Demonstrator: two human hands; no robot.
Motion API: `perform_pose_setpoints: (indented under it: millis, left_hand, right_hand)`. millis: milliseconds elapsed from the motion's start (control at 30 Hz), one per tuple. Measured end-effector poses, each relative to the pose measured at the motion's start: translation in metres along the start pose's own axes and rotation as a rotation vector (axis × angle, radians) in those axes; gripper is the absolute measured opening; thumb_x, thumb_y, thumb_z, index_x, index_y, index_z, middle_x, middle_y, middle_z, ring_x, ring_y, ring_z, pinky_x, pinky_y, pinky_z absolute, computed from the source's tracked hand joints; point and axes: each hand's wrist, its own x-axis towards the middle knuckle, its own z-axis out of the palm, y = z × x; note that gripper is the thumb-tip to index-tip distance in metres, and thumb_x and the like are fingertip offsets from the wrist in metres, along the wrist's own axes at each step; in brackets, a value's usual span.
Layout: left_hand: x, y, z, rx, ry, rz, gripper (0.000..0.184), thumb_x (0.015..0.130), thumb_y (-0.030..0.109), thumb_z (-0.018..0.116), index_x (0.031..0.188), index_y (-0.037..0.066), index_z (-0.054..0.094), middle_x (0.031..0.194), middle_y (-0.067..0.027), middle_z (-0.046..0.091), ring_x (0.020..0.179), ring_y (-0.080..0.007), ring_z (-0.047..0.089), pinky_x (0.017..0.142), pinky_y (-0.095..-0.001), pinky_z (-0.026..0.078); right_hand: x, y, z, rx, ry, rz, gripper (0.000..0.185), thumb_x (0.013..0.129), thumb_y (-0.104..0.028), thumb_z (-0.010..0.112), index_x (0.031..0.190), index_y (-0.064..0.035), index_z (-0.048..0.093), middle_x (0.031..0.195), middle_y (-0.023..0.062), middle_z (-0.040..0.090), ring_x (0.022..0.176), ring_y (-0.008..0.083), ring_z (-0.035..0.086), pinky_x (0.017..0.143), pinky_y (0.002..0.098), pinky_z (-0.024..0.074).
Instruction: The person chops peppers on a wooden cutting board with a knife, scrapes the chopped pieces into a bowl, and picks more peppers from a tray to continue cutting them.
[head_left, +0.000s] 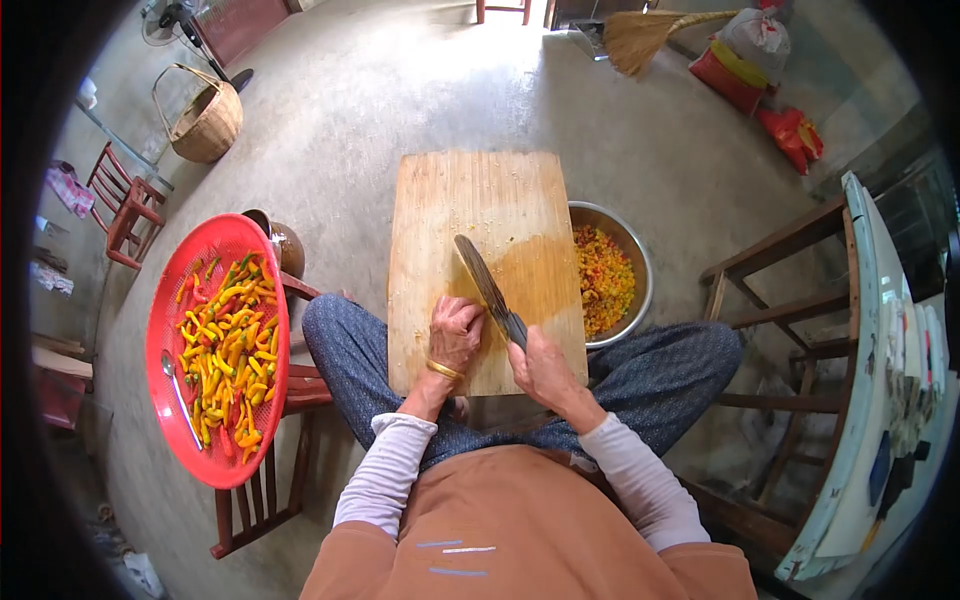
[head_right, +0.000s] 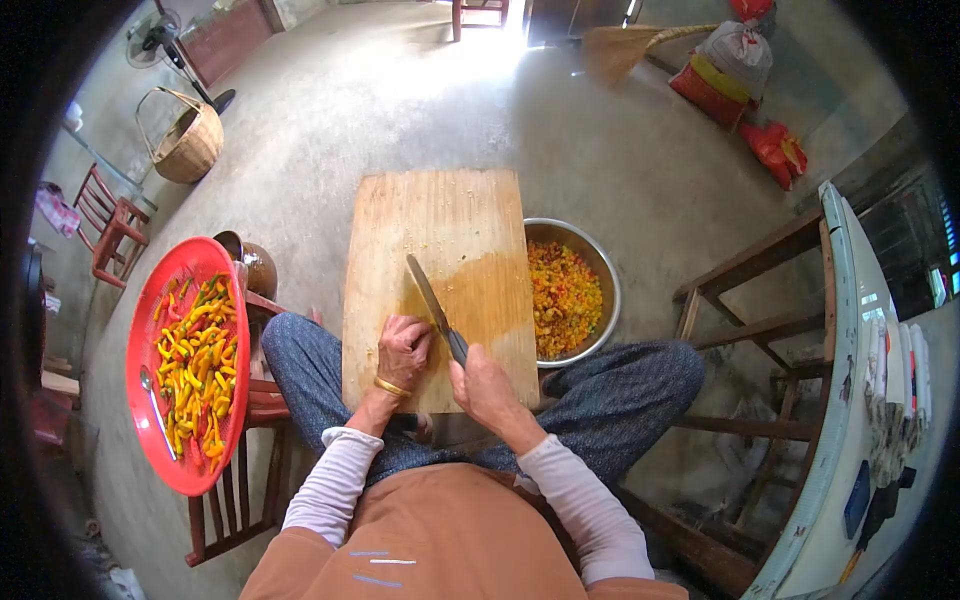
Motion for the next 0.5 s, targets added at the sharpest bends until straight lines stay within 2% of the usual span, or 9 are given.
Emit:
perform_pose_setpoints:
  millis: [167, 500]
  left_hand:
    - [-0.002, 0.004, 0.002, -0.005, 0.032, -0.043, 0.007, 0.068, 0.007, 0.07, 0.072, 0.004, 0.065, 0.076, -0.0091, 0.063, 0.075, -0.0282, 0.056, 0.071, -0.0372, 0.045]
    - [-0.002, -0.003, 0.004, -0.019, 0.005, -0.023, 0.007, 0.068, 0.005, 0.069, 0.073, 0.002, 0.065, 0.075, -0.0113, 0.062, 0.073, -0.0292, 0.056, 0.07, -0.0372, 0.045]
  right_hand:
    - [-0.036, -0.019, -0.026, -0.108, -0.018, 0.022, 0.025, 0.085, -0.018, 0.058, 0.085, 0.004, 0.046, 0.069, 0.0303, 0.056, 0.067, 0.0488, 0.057, 0.058, 0.0531, 0.0455]
    - [-0.037, -0.023, -0.017, -0.193, -0.094, 0.126, 0.023, 0.085, -0.016, 0.056, 0.086, 0.0037, 0.045, 0.068, 0.0308, 0.056, 0.067, 0.0487, 0.058, 0.058, 0.0538, 0.0445]
